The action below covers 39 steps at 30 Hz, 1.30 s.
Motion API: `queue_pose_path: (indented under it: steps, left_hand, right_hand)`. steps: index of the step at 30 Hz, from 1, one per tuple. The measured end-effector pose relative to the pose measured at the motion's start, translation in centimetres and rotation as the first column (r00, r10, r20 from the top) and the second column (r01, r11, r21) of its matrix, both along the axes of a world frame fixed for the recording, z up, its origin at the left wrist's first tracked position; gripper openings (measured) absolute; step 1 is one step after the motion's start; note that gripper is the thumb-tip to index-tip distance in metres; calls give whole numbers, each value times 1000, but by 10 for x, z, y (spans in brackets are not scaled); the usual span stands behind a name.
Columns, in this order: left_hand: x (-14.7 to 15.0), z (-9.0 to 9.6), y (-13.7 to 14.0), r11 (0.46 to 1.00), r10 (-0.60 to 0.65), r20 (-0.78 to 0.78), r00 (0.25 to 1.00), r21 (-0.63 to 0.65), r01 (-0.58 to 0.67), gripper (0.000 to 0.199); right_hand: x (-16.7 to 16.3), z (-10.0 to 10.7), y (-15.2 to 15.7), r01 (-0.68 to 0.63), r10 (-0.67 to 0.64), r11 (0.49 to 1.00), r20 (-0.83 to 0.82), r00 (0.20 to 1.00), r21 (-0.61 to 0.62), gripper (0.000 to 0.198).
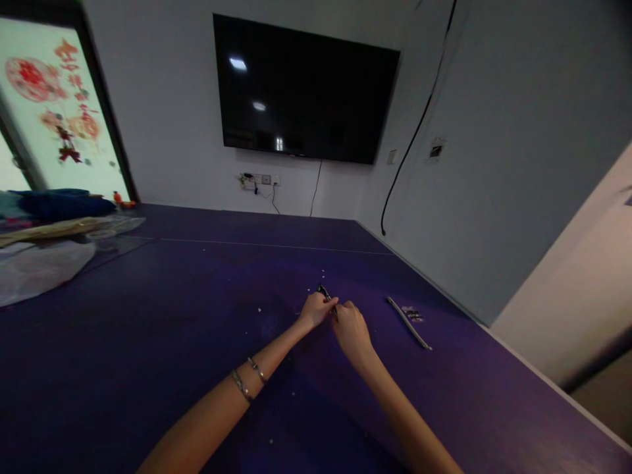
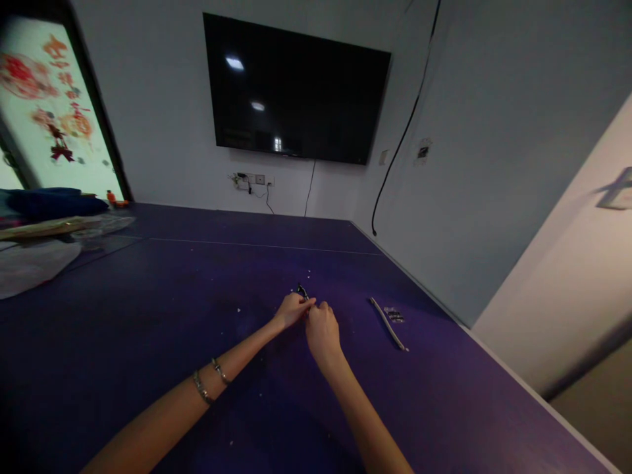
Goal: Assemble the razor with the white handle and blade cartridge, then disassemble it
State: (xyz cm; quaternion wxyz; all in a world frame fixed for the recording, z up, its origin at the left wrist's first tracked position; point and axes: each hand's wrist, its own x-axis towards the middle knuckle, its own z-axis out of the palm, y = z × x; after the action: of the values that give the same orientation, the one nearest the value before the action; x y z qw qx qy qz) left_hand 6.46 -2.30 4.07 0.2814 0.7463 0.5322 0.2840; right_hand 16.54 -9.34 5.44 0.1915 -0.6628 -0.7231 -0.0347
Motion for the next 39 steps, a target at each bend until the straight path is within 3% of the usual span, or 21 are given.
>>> queue_pose_path:
  steps: [5, 9, 17, 20, 23, 31, 39]
  left_hand:
    - [-5, 1, 6, 1000, 21, -143, 989, -5, -21, 33]
    - [-23, 0, 17, 999, 33, -260, 965, -14, -38, 26]
    - [-98, 4, 43, 999, 41, -468, 883, -10, -52, 31]
    - [-113, -1, 47, 997, 58, -522, 851, -14, -77, 34]
    - [-116, -7, 46, 995, 60, -557, 828, -29, -92, 36]
    - [-110, -9, 39, 991, 82, -621, 780, -32, -129, 36]
    - [-115, -7, 25, 991, 106, -622, 776, 0, -135, 48]
  right_hand:
    - [-4, -4, -3, -56, 56, 998, 8, 998, -17, 23]
    - [17, -1, -6, -96, 96, 995, -48, 994, 6, 27]
    - [132, -5, 3, 135, -134, 988, 16, 991, -71, 29]
    - [170, -15, 6, 246, -241, 965, 64, 968, -88, 28]
    - [193, -24, 9, 251, -246, 961, 59, 967, -116, 27]
    - [206, -29, 20, 358, -329, 898, 150, 932, -255, 40]
    - [210, -29, 36, 339, -305, 890, 155, 940, -305, 42]
